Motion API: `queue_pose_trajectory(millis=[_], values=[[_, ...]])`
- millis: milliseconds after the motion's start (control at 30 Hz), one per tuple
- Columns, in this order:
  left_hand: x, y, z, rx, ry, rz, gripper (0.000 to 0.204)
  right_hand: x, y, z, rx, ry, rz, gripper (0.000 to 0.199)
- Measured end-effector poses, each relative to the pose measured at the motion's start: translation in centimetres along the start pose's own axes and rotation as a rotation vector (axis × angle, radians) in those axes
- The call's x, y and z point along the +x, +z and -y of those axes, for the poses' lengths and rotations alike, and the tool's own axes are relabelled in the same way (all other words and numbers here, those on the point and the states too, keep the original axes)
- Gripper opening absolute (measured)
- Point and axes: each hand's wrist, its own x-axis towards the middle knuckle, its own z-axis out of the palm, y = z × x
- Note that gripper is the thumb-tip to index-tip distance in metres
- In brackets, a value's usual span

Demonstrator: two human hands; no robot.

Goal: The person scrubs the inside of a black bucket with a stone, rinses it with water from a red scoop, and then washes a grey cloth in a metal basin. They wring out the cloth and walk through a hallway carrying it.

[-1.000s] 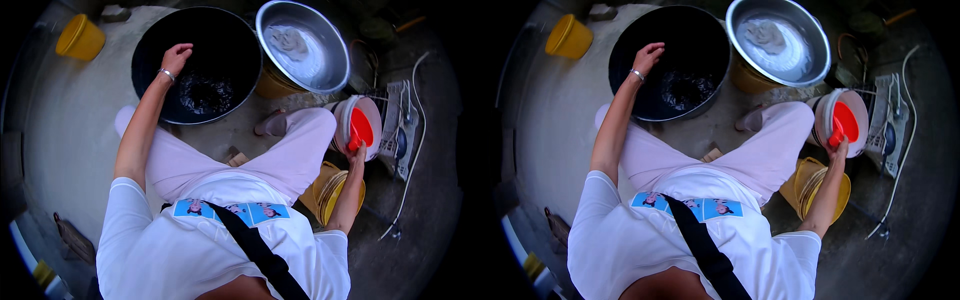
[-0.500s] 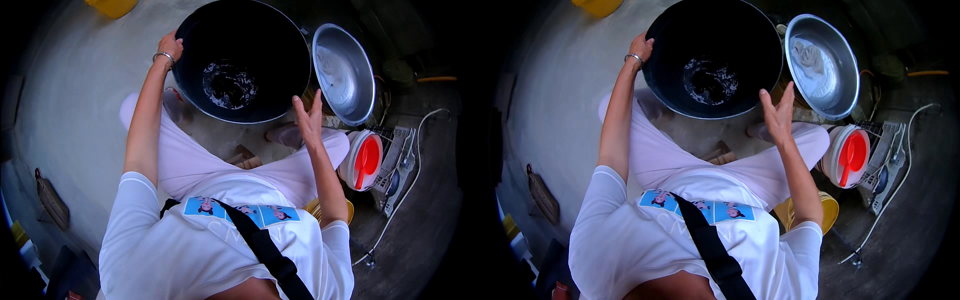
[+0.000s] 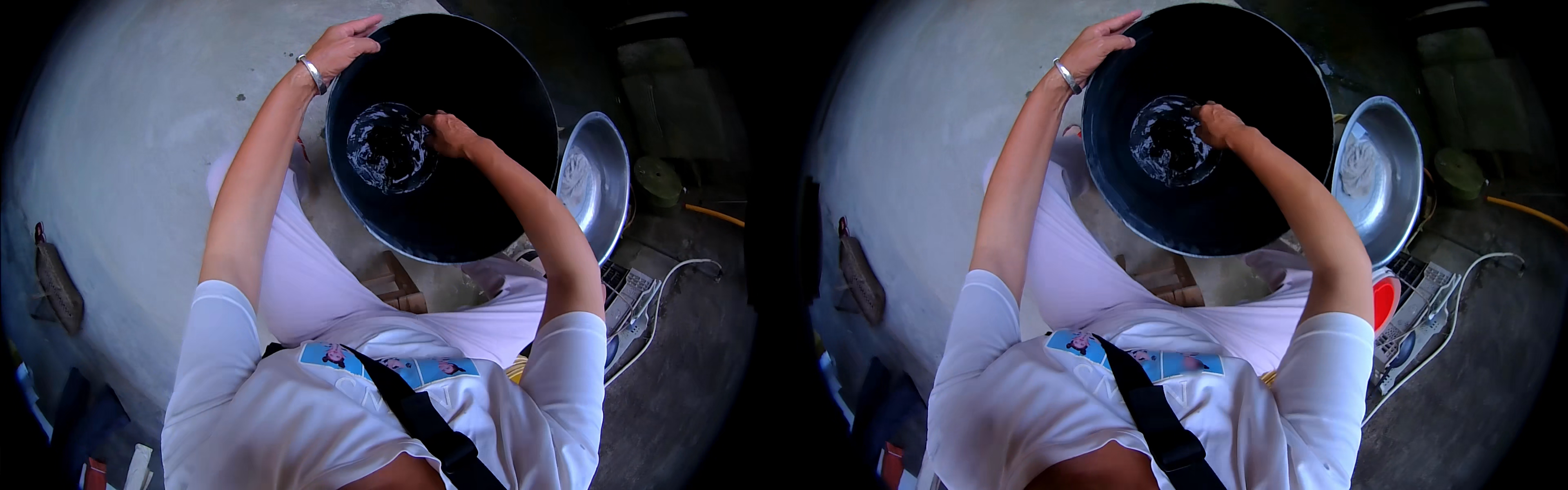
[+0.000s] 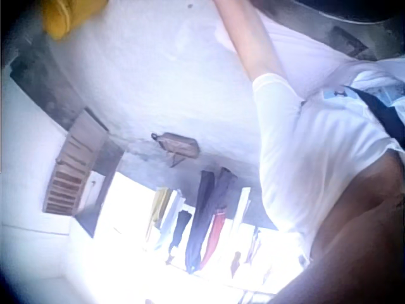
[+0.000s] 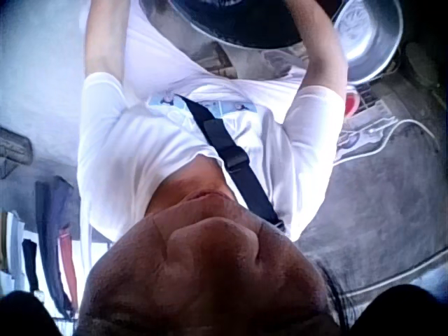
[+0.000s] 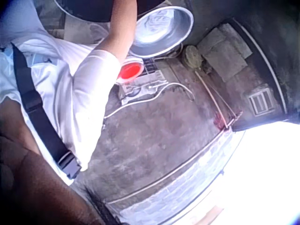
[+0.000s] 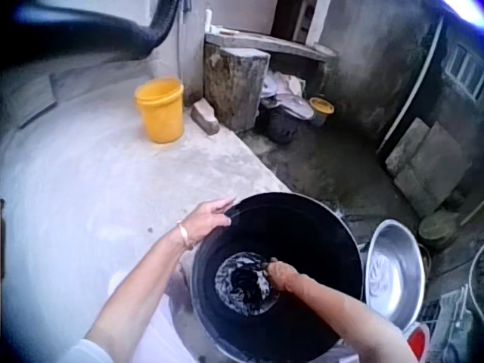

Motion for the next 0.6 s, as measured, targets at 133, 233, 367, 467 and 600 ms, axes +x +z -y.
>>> queue_pose_trajectory(millis=[133, 233, 367, 467, 600], values=[[1.3, -0.4, 0.3, -0.025, -0.026, 0.145, 0.055, 6.5, 4.3, -1.0, -0.317, -0.025, 0.105, 0.047], [2.0, 0.4, 0.0, -0.116, -0.083, 0.142, 0.063, 11.4, 11.6, -4.6, -0.157, -0.159, 0.139, 0.053], [2.8, 0.5, 0.3, -0.107, -0.057, 0.128, 0.062, 14.5, 20.0, -5.0, 0.032, 0.045, 0.272, 0.065], [3.8, 0.6, 0.0, -0.084, -0.052, 0.120, 0.061, 15.4, 23.6, 0.1, -0.007, 0.048, 0.433, 0.060], [5.2, 0.7, 0.0, -0.107, -0.036, 0.156, 0.057, 18.5, 23.5, 1.8, -0.045, -0.302, 0.054, 0.054]])
